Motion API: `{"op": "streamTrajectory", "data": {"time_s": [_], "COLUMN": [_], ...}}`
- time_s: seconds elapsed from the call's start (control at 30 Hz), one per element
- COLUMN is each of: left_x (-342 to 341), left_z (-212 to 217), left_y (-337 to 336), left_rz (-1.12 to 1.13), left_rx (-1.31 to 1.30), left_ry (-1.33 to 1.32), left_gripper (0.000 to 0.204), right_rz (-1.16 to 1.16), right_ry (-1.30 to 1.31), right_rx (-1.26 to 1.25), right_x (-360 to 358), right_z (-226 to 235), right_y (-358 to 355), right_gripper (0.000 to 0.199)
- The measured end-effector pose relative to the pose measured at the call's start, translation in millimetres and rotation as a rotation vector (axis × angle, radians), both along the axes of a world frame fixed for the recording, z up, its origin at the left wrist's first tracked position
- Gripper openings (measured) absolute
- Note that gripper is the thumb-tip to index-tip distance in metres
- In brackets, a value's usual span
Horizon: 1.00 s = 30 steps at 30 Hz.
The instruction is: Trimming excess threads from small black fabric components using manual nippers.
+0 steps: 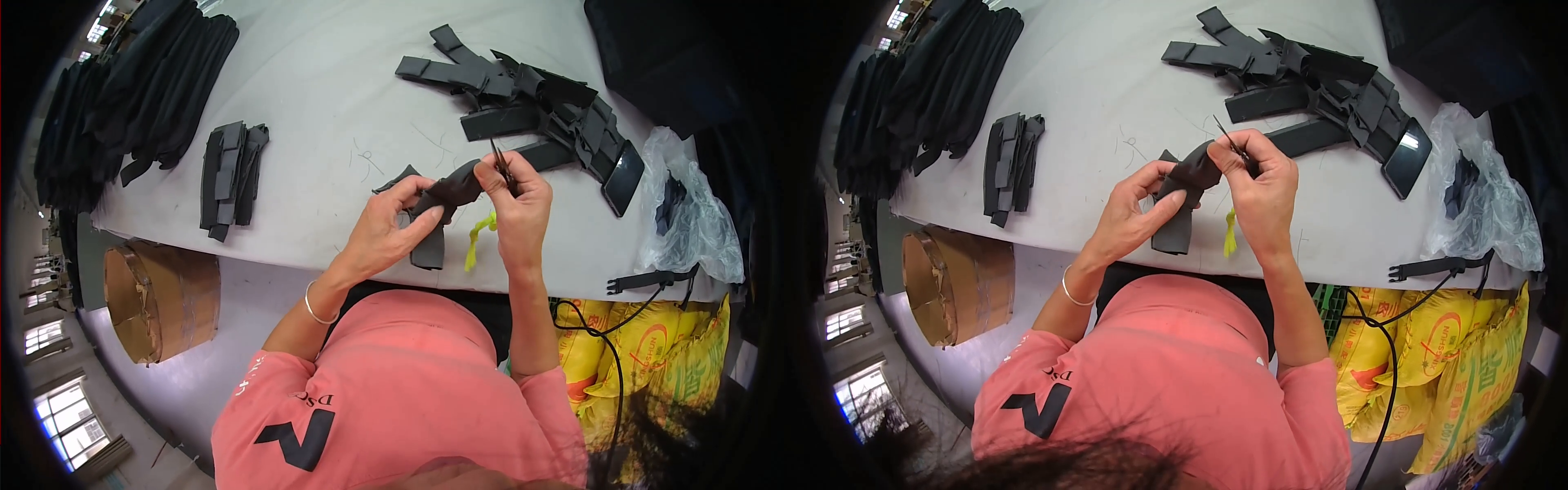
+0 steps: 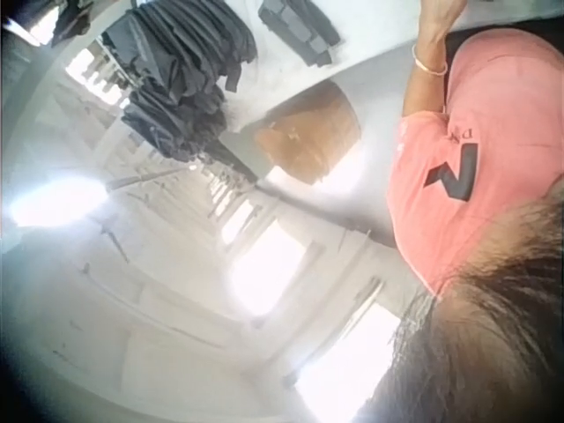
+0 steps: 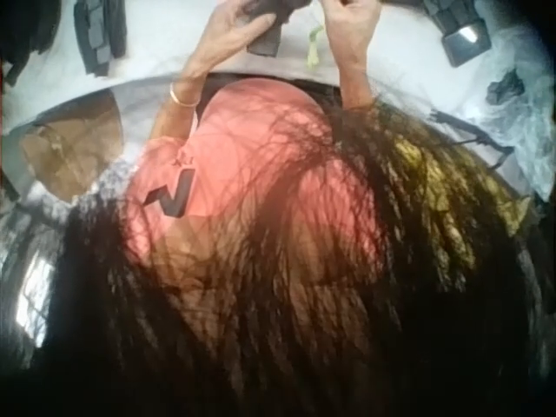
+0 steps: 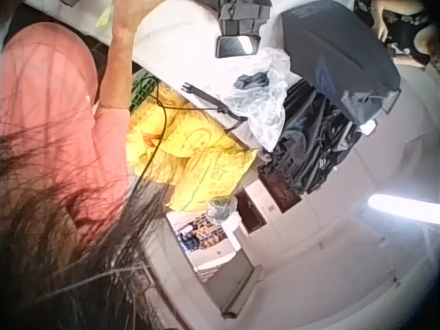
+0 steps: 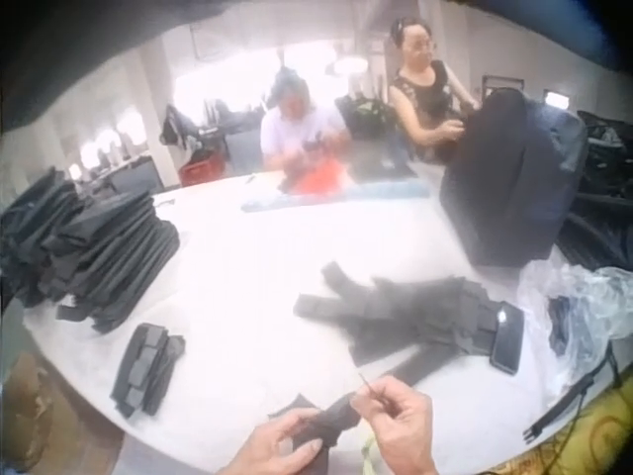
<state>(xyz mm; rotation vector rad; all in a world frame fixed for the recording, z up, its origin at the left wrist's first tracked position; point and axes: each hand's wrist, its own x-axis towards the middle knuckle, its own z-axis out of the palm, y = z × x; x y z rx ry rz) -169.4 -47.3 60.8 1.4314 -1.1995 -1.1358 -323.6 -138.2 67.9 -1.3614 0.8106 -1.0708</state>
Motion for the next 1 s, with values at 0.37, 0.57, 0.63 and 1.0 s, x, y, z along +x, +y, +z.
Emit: {"op": "streamTrajectory", "data": {"time_s": [0.37,0.57,0.63,1.0], "left_x": [1,5,5,12], "left_z": [-19,-6,-5,-9], "left_y": [-8,-5,-5,-4], "left_rz": [0.296,0.283,0.307,0.306], "left_rx": [-0.055,0.018,0.087,0.074], "left_ry": [0.310,0.230,0.186,0.199], "left_gripper": [0.021,0.027,0.027,0.024], "right_rz": [0.007,0.127,0.197,-0.041], "right_ry": [0.212,0.195,0.216,0.632], "right_rx": [-0.322,-0.264,-0.238,-0.877], "right_x": [13,8,1,-19], "right_z": [-30,-29,-27,-5], "right_y": [27,23,18,-4], "right_gripper": [0.026,0.029,0.030,0.029]}}
